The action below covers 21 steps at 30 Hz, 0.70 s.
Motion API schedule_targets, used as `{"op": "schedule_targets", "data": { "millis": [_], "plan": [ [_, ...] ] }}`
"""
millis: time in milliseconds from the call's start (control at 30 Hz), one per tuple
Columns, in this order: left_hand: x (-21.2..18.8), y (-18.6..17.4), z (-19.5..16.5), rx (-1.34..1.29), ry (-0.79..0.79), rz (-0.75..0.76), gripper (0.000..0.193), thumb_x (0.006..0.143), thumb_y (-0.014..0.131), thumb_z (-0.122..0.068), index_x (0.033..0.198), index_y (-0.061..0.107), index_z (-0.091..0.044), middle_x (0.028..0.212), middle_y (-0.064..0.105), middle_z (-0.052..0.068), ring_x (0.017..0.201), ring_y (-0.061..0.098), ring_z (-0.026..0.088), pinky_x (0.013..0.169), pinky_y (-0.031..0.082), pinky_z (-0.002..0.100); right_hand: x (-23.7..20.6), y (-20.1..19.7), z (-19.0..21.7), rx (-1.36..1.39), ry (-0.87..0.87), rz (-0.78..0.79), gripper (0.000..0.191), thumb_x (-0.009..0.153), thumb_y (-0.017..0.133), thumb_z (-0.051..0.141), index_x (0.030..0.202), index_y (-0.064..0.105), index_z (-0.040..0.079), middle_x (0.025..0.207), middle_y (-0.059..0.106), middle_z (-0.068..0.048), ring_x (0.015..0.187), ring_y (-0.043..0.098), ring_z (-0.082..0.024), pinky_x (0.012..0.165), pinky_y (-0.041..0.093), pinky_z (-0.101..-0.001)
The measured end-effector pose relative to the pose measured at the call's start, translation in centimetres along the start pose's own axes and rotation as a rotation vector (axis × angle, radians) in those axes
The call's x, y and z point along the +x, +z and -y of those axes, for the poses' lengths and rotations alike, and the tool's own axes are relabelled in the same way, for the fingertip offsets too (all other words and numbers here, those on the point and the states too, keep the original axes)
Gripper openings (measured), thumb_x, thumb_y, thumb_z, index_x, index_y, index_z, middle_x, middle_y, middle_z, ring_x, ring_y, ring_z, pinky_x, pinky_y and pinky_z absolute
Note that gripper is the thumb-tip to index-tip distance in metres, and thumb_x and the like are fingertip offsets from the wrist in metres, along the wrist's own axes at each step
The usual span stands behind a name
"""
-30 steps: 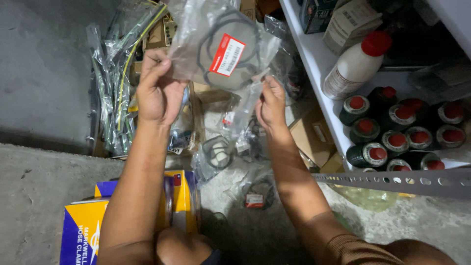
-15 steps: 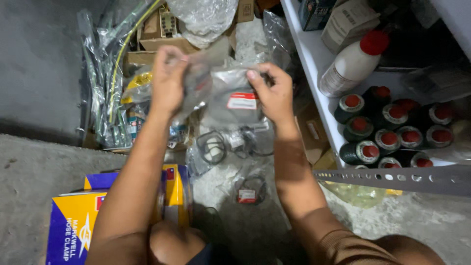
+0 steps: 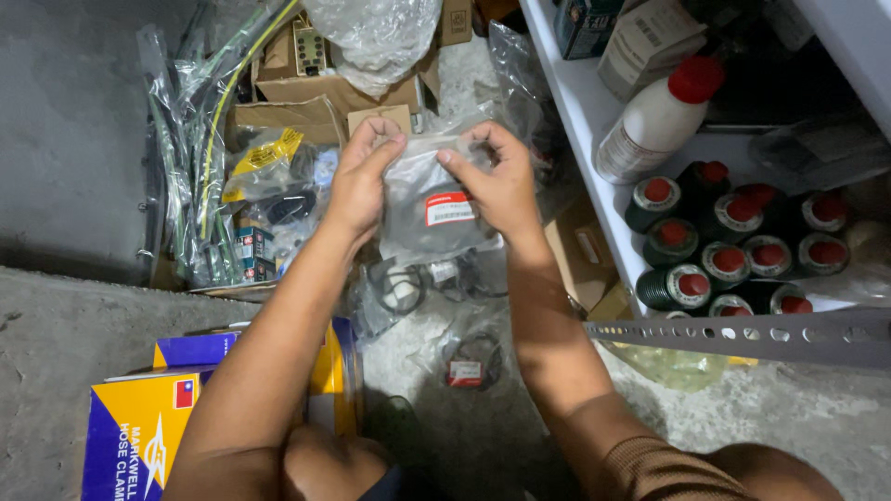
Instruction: The person organizes various automotive parts and supplies on the floor, stacking boxes, arranging bottles, and handling plastic-wrapped items. They move items into neat piles and adjust their positions to create an orderly layout.
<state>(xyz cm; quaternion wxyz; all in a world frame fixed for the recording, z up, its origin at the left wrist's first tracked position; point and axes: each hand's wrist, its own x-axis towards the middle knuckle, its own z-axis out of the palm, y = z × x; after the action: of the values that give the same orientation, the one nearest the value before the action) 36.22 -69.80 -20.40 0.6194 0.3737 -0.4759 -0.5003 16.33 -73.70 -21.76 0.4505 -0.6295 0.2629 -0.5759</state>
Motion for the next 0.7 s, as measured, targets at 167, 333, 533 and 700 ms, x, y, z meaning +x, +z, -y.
{"op": "schedule_targets", "data": {
  "millis": [167, 333, 533, 700],
  "plan": [
    [-0.6, 1.1, 0.2, 0.004, -0.002, -0.037, 0.009, 0.106, 0.059, -0.014, 0.111, 0.057, -0.007, 0.103, 0.059, 0.002, 0.097, 0.057, 0.009, 0.089, 0.047, 0.025, 0.0, 1.2, 0.6, 0.13, 0.107, -0.096, 0.018, 0.09, 0.08, 0.007, 0.096, 0.063, 0.005, 0.091, 0.067, 0.003, 0.087, 0.06, -0.006, 0.08, 0.05, -0.0237],
    [-0.6, 1.6, 0.6, 0.313, 0.205, -0.024, 0.037, 0.092, 0.074, -0.004, 0.123, 0.052, -0.005, 0.117, 0.063, 0.004, 0.113, 0.062, 0.012, 0.101, 0.05, 0.029, 0.4, 0.8, -1.0, -0.078, -0.085, -0.115, 0.019, 0.091, 0.081, 0.006, 0.098, 0.064, 0.003, 0.097, 0.063, 0.0, 0.094, 0.058, -0.008, 0.088, 0.05, -0.0271],
    [-0.8, 0.3, 1.4, 0.13, 0.216, -0.086, 0.03, 0.1, 0.068, 0.008, 0.127, 0.058, -0.001, 0.12, 0.066, 0.007, 0.115, 0.069, 0.017, 0.104, 0.053, 0.03, 0.3, 0.2, -4.6, 0.17, -0.061, 0.003, 0.021, 0.099, 0.08, 0.003, 0.106, 0.061, 0.003, 0.103, 0.061, 0.0, 0.099, 0.057, -0.013, 0.094, 0.048, -0.0295],
    [-0.2, -2.4, 2.5, 0.304, 0.185, -0.153, 0.016, 0.095, 0.067, 0.009, 0.108, 0.068, 0.001, 0.104, 0.075, 0.006, 0.096, 0.072, 0.016, 0.092, 0.057, 0.031, -0.6, -0.1, -9.4, 0.114, 0.076, -0.045, 0.023, 0.093, 0.078, 0.005, 0.111, 0.063, 0.006, 0.102, 0.069, 0.0, 0.095, 0.064, -0.011, 0.089, 0.052, -0.027]
  ]
}}
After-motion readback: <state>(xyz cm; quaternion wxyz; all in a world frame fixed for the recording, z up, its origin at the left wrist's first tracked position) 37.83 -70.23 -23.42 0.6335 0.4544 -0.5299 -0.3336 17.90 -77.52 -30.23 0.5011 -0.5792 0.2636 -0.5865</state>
